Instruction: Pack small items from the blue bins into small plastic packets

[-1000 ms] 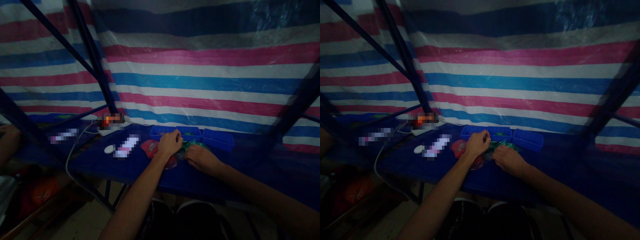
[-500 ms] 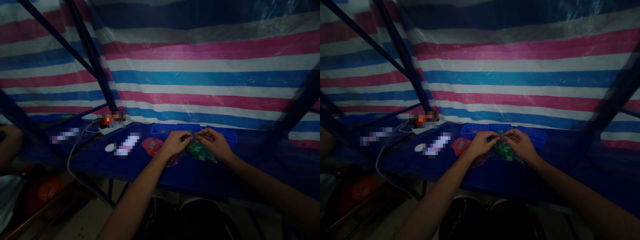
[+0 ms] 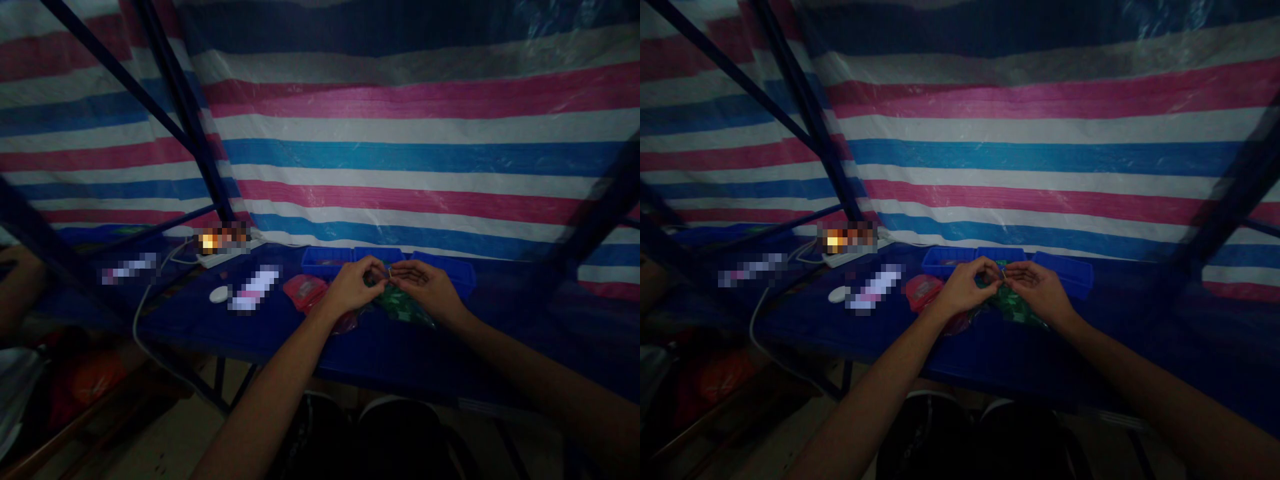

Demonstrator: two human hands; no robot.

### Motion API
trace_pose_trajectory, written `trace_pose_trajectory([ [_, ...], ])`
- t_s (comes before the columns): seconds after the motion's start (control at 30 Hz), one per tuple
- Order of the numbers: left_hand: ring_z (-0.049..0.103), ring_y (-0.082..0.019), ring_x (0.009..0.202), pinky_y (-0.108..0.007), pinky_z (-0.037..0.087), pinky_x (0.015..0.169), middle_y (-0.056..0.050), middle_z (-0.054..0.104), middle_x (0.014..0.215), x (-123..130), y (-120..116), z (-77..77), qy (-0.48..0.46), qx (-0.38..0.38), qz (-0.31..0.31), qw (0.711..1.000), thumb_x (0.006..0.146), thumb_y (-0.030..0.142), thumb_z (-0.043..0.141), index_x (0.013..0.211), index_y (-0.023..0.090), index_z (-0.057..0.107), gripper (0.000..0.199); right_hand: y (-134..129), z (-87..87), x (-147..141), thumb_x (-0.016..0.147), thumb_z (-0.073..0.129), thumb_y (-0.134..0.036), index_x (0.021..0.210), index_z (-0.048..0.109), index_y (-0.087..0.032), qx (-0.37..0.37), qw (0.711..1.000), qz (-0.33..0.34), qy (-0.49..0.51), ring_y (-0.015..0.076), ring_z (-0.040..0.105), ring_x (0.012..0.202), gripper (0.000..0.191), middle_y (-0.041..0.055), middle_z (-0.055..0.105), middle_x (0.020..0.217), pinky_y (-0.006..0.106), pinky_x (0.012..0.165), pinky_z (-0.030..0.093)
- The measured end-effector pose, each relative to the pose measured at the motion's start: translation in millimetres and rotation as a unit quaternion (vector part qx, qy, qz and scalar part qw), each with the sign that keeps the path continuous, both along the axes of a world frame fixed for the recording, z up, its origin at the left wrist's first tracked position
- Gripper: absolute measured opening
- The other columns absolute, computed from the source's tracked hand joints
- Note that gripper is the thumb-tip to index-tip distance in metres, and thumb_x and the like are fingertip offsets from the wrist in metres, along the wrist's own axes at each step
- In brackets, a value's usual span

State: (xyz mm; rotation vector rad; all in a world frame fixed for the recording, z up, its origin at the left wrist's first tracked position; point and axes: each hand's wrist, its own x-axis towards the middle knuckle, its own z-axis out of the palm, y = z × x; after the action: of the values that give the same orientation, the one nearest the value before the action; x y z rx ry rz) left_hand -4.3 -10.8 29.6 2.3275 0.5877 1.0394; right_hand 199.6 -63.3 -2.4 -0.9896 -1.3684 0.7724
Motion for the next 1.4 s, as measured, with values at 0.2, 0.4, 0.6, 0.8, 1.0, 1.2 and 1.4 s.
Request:
trace_pose_trajectory([
  [0.2, 0.068, -0.015, 0.081, -0.026, 0.051, 0.076, -0.001, 0.071, 0.089, 0.9, -2.0, 0.2, 0.008, 0.006, 0.001, 1.000, 0.079, 0.014, 0.066, 0.103, 0.019, 0.060, 0.025, 1.5, -1.6, 0.7, 0.072, 0.085, -0.035, 0.107, 0.071, -0.021, -0.014, 1.000, 0.022, 0.016, 0.0230, 0.075, 0.094, 0.040, 0.0090, 0.077, 0.102, 0.043, 0.092, 0.062],
  [0.4, 0.065, -0.015, 0.080, -0.026, 0.049, 0.074, -0.001, 0.069, 0.090, 0.6, -4.2, 2.1, 0.032, 0.025, 0.020, 0.999, 0.076, 0.012, 0.065, 0.102, 0.019, 0.057, 0.028, 2.1, -3.0, -2.8, 0.068, 0.087, -0.035, 0.102, 0.069, -0.020, -0.020, 1.000, 0.009, 0.007, 0.0212, 0.074, 0.085, 0.042, 0.0073, 0.076, 0.093, 0.039, 0.084, 0.063],
  [0.6, 0.068, -0.016, 0.086, -0.029, 0.051, 0.082, -0.002, 0.072, 0.095, 1.3, -2.4, 1.6, 0.015, 0.028, 0.021, 0.999, 0.081, 0.013, 0.065, 0.112, 0.020, 0.057, 0.032, 1.3, 0.2, -1.1, 0.069, 0.088, -0.040, 0.100, 0.069, -0.019, -0.020, 1.000, 0.006, 0.005, 0.0222, 0.074, 0.089, 0.042, 0.0085, 0.076, 0.095, 0.040, 0.090, 0.061],
  [0.8, 0.069, -0.016, 0.083, -0.029, 0.052, 0.078, -0.002, 0.073, 0.093, 1.0, 1.7, 1.2, -0.008, 0.005, 0.026, 1.000, 0.088, 0.021, 0.066, 0.114, 0.019, 0.058, 0.027, 4.6, -2.5, 2.3, 0.070, 0.089, -0.039, 0.103, 0.069, -0.020, -0.033, 0.999, 0.014, 0.031, 0.0228, 0.074, 0.092, 0.043, 0.0079, 0.077, 0.097, 0.040, 0.090, 0.061],
  [1.0, 0.069, -0.017, 0.082, -0.030, 0.053, 0.078, -0.003, 0.075, 0.095, 0.8, 8.4, -3.2, -0.011, -0.022, 0.019, 1.000, 0.091, 0.023, 0.065, 0.119, 0.019, 0.058, 0.030, 4.8, -2.0, 3.5, 0.073, 0.087, -0.041, 0.109, 0.070, -0.023, -0.052, 0.996, 0.040, 0.061, 0.0226, 0.076, 0.090, 0.044, 0.0064, 0.078, 0.102, 0.042, 0.092, 0.060],
  [1.2, 0.070, -0.017, 0.083, -0.030, 0.054, 0.080, -0.004, 0.075, 0.096, 0.1, 10.3, -4.8, -0.019, -0.030, 0.015, 0.999, 0.094, 0.028, 0.063, 0.121, 0.019, 0.059, 0.029, 2.5, 1.6, 1.6, 0.076, 0.085, -0.042, 0.110, 0.069, -0.024, -0.063, 0.994, 0.043, 0.074, 0.0223, 0.076, 0.087, 0.042, 0.0054, 0.079, 0.100, 0.042, 0.091, 0.060],
  [1.4, 0.072, -0.018, 0.085, -0.031, 0.055, 0.082, -0.004, 0.078, 0.099, -0.1, 5.1, 0.3, 0.012, -0.032, 0.014, 0.999, 0.092, 0.027, 0.066, 0.121, 0.020, 0.063, 0.030, 1.9, 2.5, -1.7, 0.072, 0.088, -0.038, 0.099, 0.069, -0.023, -0.044, 0.996, 0.012, 0.074, 0.0177, 0.072, 0.078, 0.036, 0.0013, 0.074, 0.089, 0.034, 0.078, 0.060],
])
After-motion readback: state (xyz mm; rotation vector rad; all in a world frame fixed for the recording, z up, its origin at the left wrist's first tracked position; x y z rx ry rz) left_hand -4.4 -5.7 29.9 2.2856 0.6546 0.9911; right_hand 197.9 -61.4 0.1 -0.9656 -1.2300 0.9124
